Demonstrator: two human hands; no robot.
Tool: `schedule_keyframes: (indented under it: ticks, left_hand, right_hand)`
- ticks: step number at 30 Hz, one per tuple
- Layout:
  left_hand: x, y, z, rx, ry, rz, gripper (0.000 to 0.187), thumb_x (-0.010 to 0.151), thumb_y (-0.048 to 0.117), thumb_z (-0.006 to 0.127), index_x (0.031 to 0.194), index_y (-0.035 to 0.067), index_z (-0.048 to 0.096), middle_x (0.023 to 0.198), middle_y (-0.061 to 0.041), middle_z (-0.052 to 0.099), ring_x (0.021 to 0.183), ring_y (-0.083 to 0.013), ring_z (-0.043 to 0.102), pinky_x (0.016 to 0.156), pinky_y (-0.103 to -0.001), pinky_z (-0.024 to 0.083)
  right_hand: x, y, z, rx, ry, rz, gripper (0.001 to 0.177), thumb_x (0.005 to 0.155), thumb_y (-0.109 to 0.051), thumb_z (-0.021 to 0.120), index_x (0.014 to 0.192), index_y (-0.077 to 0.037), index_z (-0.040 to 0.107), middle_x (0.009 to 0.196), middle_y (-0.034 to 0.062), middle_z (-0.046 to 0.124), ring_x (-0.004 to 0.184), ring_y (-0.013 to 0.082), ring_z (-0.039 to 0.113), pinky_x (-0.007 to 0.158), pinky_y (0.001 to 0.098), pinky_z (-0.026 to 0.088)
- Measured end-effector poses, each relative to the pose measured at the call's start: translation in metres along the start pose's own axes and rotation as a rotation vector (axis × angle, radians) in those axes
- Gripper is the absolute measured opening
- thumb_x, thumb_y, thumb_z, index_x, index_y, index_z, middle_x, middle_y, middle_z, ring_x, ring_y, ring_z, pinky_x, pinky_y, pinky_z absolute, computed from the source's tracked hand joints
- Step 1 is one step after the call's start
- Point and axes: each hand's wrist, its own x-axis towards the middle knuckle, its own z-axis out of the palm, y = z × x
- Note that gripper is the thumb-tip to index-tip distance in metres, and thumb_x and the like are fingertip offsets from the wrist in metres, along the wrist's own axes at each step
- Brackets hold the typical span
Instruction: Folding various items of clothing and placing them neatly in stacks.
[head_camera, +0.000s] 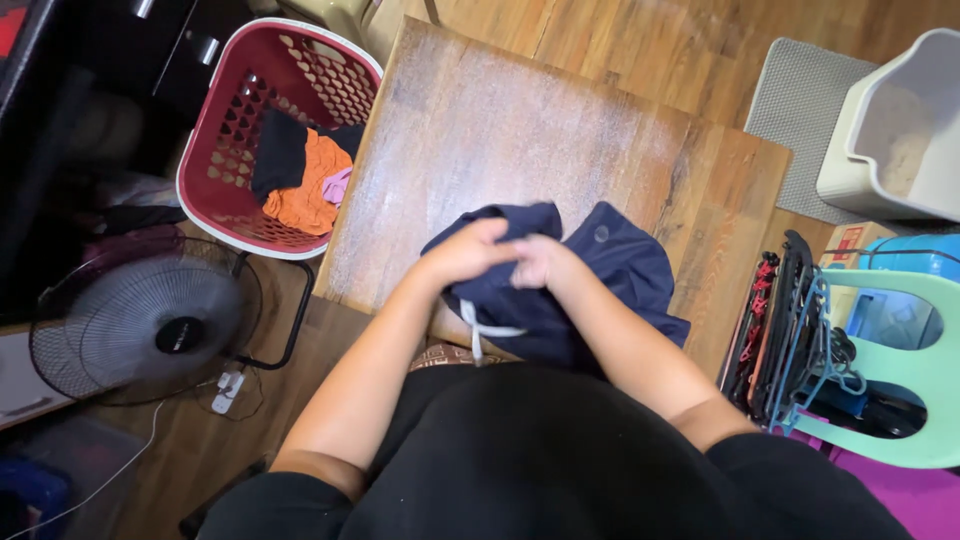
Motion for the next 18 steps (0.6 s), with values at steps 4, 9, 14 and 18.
schedule_keyframes:
  ticks: [4, 9, 14, 18]
  left_hand:
    - [-0.018, 0.009, -0.012, -0.407, 0.245, -0.142, 0.034, 0.097, 0.021, 0.067, 0.126, 0.003, 0.066, 0.116, -0.003, 0.073, 0.103, -0.0137, 0.066, 0.094, -0.03, 0.055]
    - [-0.012, 0.033, -0.013, -0.501, 0.176, -0.092, 0.037, 0.097, 0.021, 0.069, 0.129, 0.002, 0.064, 0.116, -0.003, 0.071, 0.103, -0.0135, 0.066, 0.094, -0.032, 0.055]
    - [-0.022, 0.074, -0.015, -0.674, 0.178, -0.038, 0.037, 0.096, 0.018, 0.07, 0.127, 0.0, 0.065, 0.116, -0.003, 0.072, 0.102, -0.0139, 0.068, 0.096, -0.032, 0.056]
    - [-0.021, 0.052, -0.039, -0.526, 0.193, 0.086, 0.036, 0.099, 0.018, 0.071, 0.129, -0.001, 0.066, 0.119, -0.003, 0.071, 0.105, -0.0122, 0.066, 0.098, -0.031, 0.054]
  right_hand:
    - [0.002, 0.003, 0.018, 0.059, 0.147, -0.067, 0.024, 0.101, -0.018, 0.058, 0.116, -0.003, 0.068, 0.114, 0.012, 0.073, 0.102, 0.025, 0.071, 0.089, 0.0397, 0.059]
    - [-0.009, -0.006, 0.043, -0.014, 0.122, -0.095, 0.029, 0.101, -0.021, 0.057, 0.121, -0.004, 0.067, 0.121, 0.0119, 0.071, 0.108, 0.0242, 0.068, 0.094, 0.0377, 0.057]
    - [0.038, 0.022, 0.025, -0.169, 0.003, -0.111, 0.036, 0.101, -0.026, 0.057, 0.128, -0.003, 0.064, 0.128, 0.0121, 0.067, 0.115, 0.0235, 0.064, 0.099, 0.0357, 0.052]
    - [-0.005, 0.0, 0.028, -0.308, -0.104, -0.12, 0.042, 0.101, -0.03, 0.057, 0.133, -0.003, 0.062, 0.135, 0.0122, 0.064, 0.12, 0.023, 0.061, 0.103, 0.0341, 0.048]
